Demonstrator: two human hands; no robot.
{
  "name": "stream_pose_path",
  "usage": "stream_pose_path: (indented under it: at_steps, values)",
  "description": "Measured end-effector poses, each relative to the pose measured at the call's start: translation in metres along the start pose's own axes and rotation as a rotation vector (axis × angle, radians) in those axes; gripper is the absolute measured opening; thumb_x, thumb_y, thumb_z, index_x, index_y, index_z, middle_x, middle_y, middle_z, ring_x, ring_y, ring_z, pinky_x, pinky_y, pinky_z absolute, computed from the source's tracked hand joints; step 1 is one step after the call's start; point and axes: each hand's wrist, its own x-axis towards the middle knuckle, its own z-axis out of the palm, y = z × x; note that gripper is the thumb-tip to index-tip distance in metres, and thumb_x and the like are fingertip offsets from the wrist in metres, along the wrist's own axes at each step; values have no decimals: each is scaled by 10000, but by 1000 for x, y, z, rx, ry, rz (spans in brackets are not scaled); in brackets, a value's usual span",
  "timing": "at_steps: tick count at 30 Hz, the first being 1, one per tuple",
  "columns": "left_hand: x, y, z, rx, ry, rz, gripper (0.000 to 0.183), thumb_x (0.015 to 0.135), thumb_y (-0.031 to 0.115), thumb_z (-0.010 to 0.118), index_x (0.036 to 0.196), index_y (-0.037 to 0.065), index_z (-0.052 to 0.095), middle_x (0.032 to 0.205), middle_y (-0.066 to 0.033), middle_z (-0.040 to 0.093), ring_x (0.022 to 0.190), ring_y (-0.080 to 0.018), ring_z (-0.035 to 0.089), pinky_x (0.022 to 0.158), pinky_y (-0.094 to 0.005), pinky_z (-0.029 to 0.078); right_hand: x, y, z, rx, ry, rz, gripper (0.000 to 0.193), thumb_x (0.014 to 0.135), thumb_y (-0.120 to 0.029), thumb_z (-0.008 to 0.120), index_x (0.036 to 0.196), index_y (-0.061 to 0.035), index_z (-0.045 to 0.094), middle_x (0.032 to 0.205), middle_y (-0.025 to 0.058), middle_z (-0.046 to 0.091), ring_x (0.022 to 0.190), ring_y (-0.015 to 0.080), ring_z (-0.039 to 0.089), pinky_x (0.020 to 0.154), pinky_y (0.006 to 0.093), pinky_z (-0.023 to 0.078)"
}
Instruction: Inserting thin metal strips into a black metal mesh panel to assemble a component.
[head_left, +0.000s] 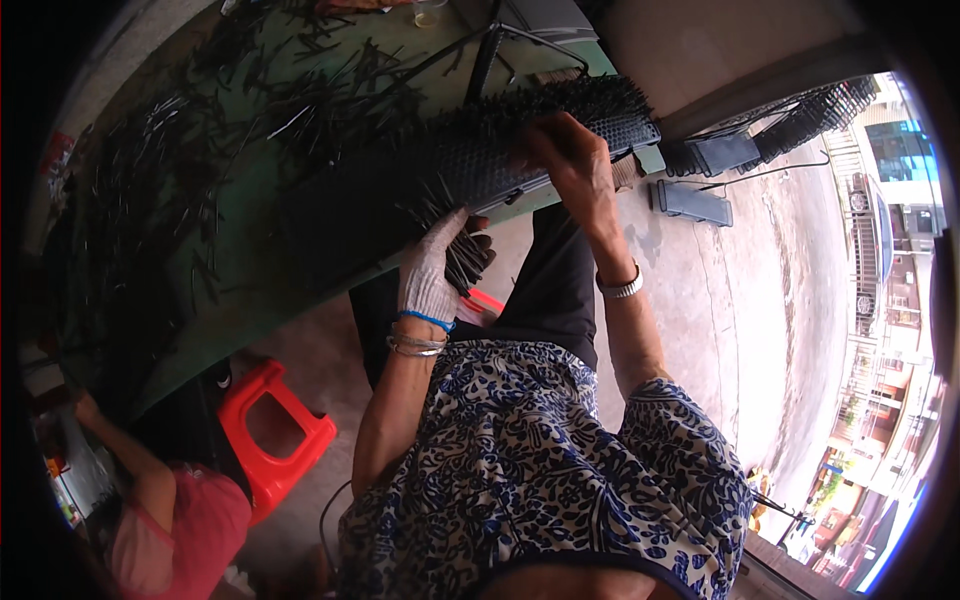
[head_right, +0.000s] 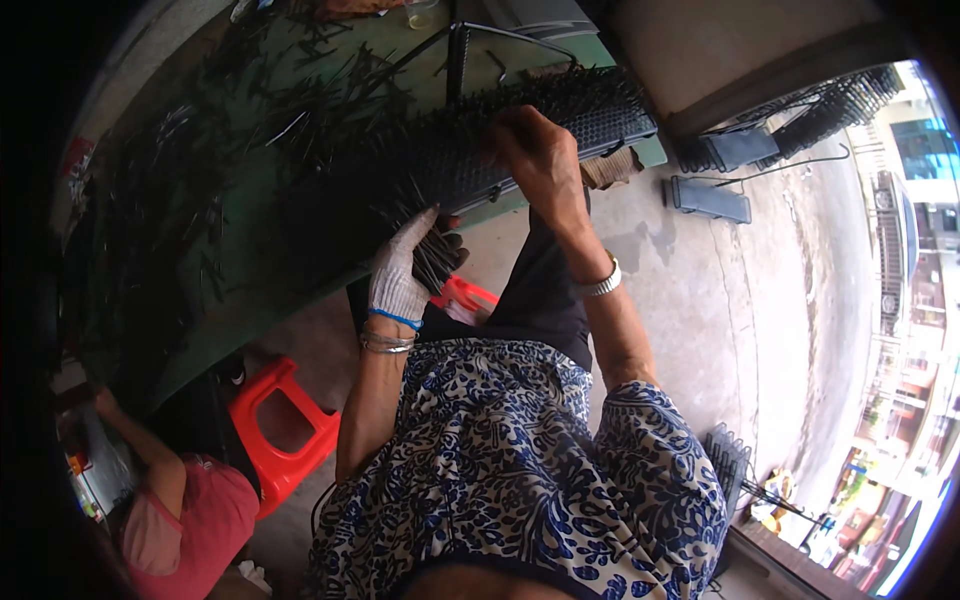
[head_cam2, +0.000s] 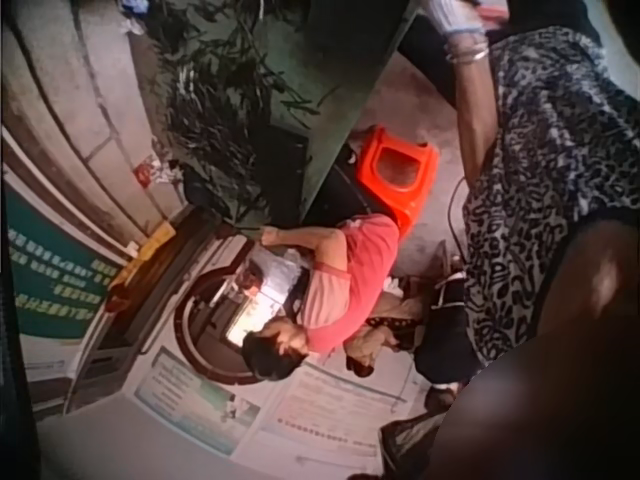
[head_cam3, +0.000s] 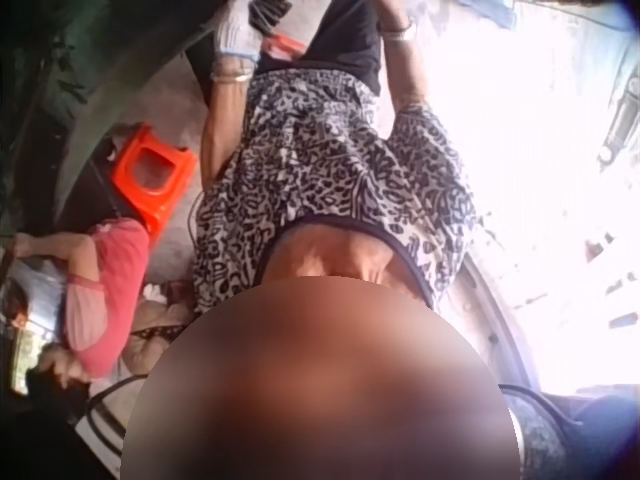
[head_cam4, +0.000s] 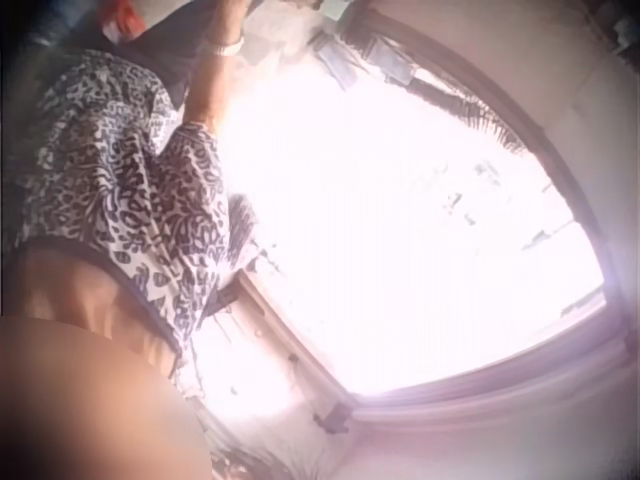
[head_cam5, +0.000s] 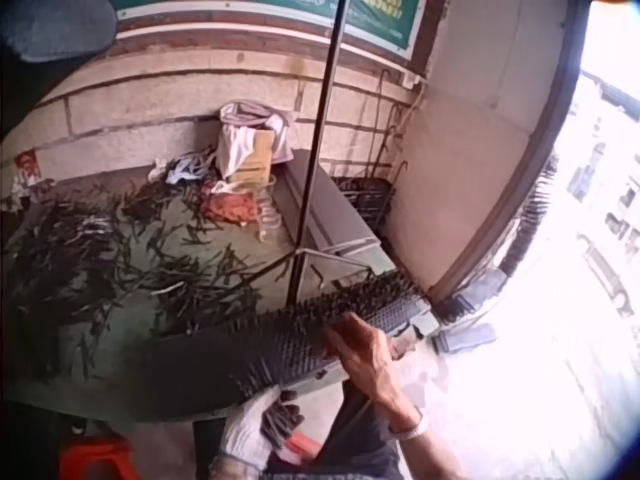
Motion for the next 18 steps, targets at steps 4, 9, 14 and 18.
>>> stream_pose_path:
  at_steps: [4, 9, 14, 18]
  values:
    - [-2, 6, 3, 140, 62, 83, 193, 863, 131, 682, 983, -20, 674, 845, -119, 695, 617, -181, 666, 523, -275, 556, -6, -17, -12, 123, -251, 136, 186, 924, -109, 584, 982, 68, 597, 855, 130, 679, 746, 195, 696, 685, 278, 557]
    - [-10, 6, 14, 284, -33, 105, 193, 849, 116, 691, 979, -27, 680, 843, -128, 701, 624, -171, 669, 523, -260, 543, -14, -12, -10, 163, -318, 242, 185, 933, -116, 573, 983, 60, 602, 781, 119, 677, 711, 186, 688, 658, 273, 554]
    - [-11, 6, 10, 374, -80, 71, 164, 839, 92, 683, 952, -26, 693, 803, -115, 712, 639, -162, 673, 572, -243, 539, -15, -5, -7, 169, -308, 308, 190, 928, -119, 592, 980, 64, 595, 755, 130, 669, 690, 201, 692, 635, 285, 564]
    - [-14, 6, 10, 308, -55, 36, 145, 839, 88, 679, 934, -21, 699, 805, -123, 715, 648, -153, 674, 584, -237, 536, -18, -1, -1, 238, -287, 328, 216, 911, -132, 636, 962, 70, 583, 755, 139, 660, 663, 216, 694, 612, 293, 579]
